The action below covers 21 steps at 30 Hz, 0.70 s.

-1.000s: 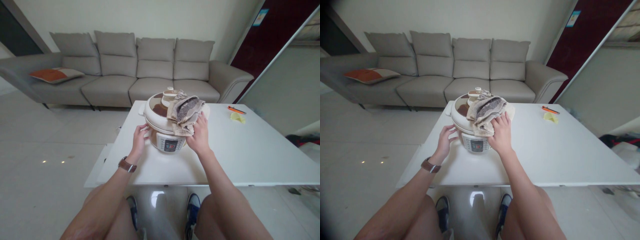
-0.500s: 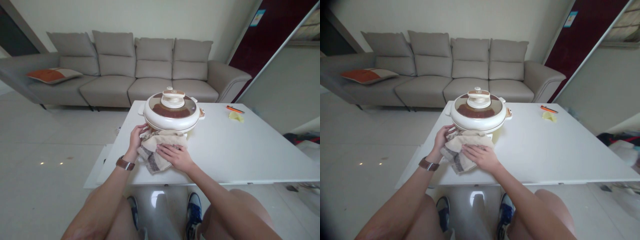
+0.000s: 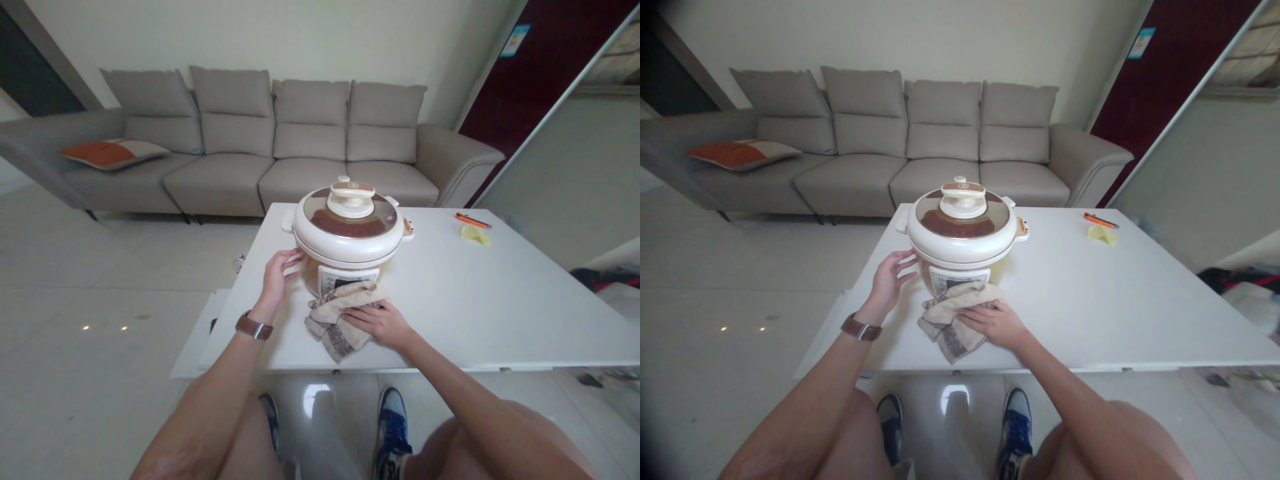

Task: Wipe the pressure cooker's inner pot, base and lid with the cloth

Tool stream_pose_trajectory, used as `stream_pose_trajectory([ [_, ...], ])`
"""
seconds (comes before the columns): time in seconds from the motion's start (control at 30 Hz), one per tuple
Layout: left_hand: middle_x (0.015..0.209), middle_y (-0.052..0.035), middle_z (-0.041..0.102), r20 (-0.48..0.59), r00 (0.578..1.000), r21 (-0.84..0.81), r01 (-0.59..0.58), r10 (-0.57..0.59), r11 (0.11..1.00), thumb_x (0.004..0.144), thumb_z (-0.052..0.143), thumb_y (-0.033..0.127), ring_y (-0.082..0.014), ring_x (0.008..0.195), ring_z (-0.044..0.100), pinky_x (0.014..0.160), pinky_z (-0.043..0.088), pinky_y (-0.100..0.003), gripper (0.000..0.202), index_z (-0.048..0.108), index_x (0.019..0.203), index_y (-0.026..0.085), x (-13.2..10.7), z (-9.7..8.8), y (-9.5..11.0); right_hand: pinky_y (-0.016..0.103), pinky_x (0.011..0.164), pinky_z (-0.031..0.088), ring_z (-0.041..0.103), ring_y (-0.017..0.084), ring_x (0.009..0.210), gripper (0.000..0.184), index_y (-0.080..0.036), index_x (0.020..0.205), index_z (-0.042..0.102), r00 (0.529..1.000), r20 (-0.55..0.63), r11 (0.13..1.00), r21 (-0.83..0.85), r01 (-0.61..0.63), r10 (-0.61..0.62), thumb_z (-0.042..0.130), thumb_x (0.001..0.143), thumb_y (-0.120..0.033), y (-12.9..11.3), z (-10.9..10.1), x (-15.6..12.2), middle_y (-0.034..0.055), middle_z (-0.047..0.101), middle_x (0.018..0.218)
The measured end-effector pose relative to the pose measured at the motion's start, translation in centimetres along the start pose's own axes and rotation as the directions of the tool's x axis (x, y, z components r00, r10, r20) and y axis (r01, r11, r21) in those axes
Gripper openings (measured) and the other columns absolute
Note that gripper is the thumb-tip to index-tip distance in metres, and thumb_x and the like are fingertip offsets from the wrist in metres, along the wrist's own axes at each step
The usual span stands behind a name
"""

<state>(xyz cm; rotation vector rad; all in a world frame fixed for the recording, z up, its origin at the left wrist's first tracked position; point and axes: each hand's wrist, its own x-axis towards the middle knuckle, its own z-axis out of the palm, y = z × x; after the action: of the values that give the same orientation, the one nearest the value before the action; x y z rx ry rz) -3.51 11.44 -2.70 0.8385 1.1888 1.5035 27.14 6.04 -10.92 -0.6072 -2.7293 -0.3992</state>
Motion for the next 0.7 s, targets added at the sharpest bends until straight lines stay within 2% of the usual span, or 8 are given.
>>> stream_pose_trajectory([
  [0.13, 0.127, -0.0085, 0.074, 0.008, 1.0, 0.001, 0.004, -0.004, 1.0, 0.071, 0.064, 0.044, -0.0288, 0.113, 0.07, 0.073, 0.052, -0.031, 0.027, 0.066, 0.087, 0.022, 0.0, 0.0, 0.1, 0.035, 0.104, 0.038, 0.06, 0.017, 0.131, 0.061, -0.026, 0.159, 0.047, 1.0, 0.008, 1.0, 0.009, -0.021, 0.021, 0.046, 0.1, -0.009, 0.9, -0.2, -1.9, 0.0037, 0.067, 0.147],
  [0.3, 0.127, -0.0084, 0.074, 0.01, 1.0, 0.008, 0.0, 0.0, 1.0, 0.072, 0.064, 0.043, -0.0287, 0.112, 0.07, 0.074, 0.052, -0.032, 0.026, 0.065, 0.087, 0.022, -0.1, 0.1, 0.3, 0.042, 0.117, 0.028, 0.061, 0.021, 0.131, 0.058, -0.028, 0.15, 0.058, 0.993, -0.007, 0.993, 0.017, -0.119, 0.119, 0.054, 0.096, -0.009, 2.0, -0.5, -4.7, 0.0037, 0.071, 0.14],
  [0.37, 0.126, -0.0084, 0.074, 0.008, 1.0, 0.008, -0.002, 0.002, 1.0, 0.073, 0.064, 0.043, -0.0289, 0.113, 0.069, 0.074, 0.052, -0.032, 0.025, 0.065, 0.086, 0.022, -0.2, 0.2, 0.4, 0.046, 0.12, 0.027, 0.058, 0.024, 0.137, 0.058, -0.029, 0.146, 0.062, 0.98, 0.021, 0.979, 0.03, -0.2, 0.199, 0.057, 0.092, -0.008, 2.7, -0.6, -5.9, 0.0048, 0.071, 0.14],
  [0.43, 0.125, -0.0084, 0.074, 0.002, 1.0, 0.014, -0.01, 0.01, 1.0, 0.073, 0.064, 0.044, -0.0292, 0.113, 0.069, 0.074, 0.052, -0.033, 0.025, 0.064, 0.085, 0.022, -0.3, 0.2, 0.3, 0.05, 0.12, 0.029, 0.053, 0.028, 0.144, 0.056, -0.028, 0.14, 0.067, 0.937, 0.058, 0.936, 0.062, -0.347, 0.343, 0.059, 0.088, -0.009, 3.5, -0.8, -7.1, 0.0074, 0.069, 0.143],
  [0.5, 0.125, -0.0085, 0.074, -0.004, 1.0, 0.023, -0.022, 0.022, 0.999, 0.073, 0.063, 0.044, -0.0293, 0.112, 0.069, 0.075, 0.052, -0.033, 0.024, 0.064, 0.085, 0.023, -0.3, 0.3, 0.3, 0.054, 0.118, 0.035, 0.048, 0.032, 0.149, 0.053, -0.024, 0.137, 0.07, 0.843, 0.063, 0.833, 0.131, -0.538, 0.535, 0.06, 0.087, -0.012, 4.3, -0.8, -8.0, 0.0105, 0.064, 0.149],
  [0.57, 0.124, -0.0086, 0.074, -0.008, 0.999, 0.028, -0.033, 0.033, 0.999, 0.073, 0.063, 0.043, -0.0291, 0.111, 0.069, 0.075, 0.053, -0.034, 0.024, 0.064, 0.085, 0.023, -0.3, 0.3, 0.2, 0.054, 0.117, 0.04, 0.049, 0.032, 0.149, 0.055, -0.022, 0.138, 0.069, 0.704, 0.026, 0.672, 0.274, -0.688, 0.71, 0.057, 0.085, -0.014, 4.9, -0.6, -8.5, 0.0114, 0.06, 0.153],
  [0.63, 0.124, -0.0087, 0.074, -0.012, 0.999, 0.027, -0.038, 0.039, 0.999, 0.073, 0.064, 0.043, -0.0288, 0.11, 0.07, 0.075, 0.053, -0.033, 0.024, 0.064, 0.086, 0.022, -0.2, 0.3, 0.1, 0.052, 0.117, 0.044, 0.057, 0.03, 0.142, 0.058, -0.023, 0.138, 0.068, 0.518, -0.011, 0.464, 0.46, -0.757, 0.855, 0.055, 0.082, -0.015, 5.4, -0.4, -8.3, 0.0105, 0.064, 0.148],
  [0.7, 0.123, -0.0088, 0.074, -0.016, 0.999, 0.025, -0.038, 0.039, 0.999, 0.073, 0.065, 0.043, -0.0287, 0.11, 0.07, 0.074, 0.053, -0.033, 0.025, 0.065, 0.086, 0.022, -0.2, 0.3, 0.0, 0.05, 0.11, 0.051, 0.067, 0.03, 0.126, 0.049, -0.02, 0.125, 0.075, 0.262, -0.041, 0.224, 0.654, -0.722, 0.964, 0.057, 0.079, -0.019, 5.8, -0.3, -7.7, 0.0107, 0.076, 0.128],
])
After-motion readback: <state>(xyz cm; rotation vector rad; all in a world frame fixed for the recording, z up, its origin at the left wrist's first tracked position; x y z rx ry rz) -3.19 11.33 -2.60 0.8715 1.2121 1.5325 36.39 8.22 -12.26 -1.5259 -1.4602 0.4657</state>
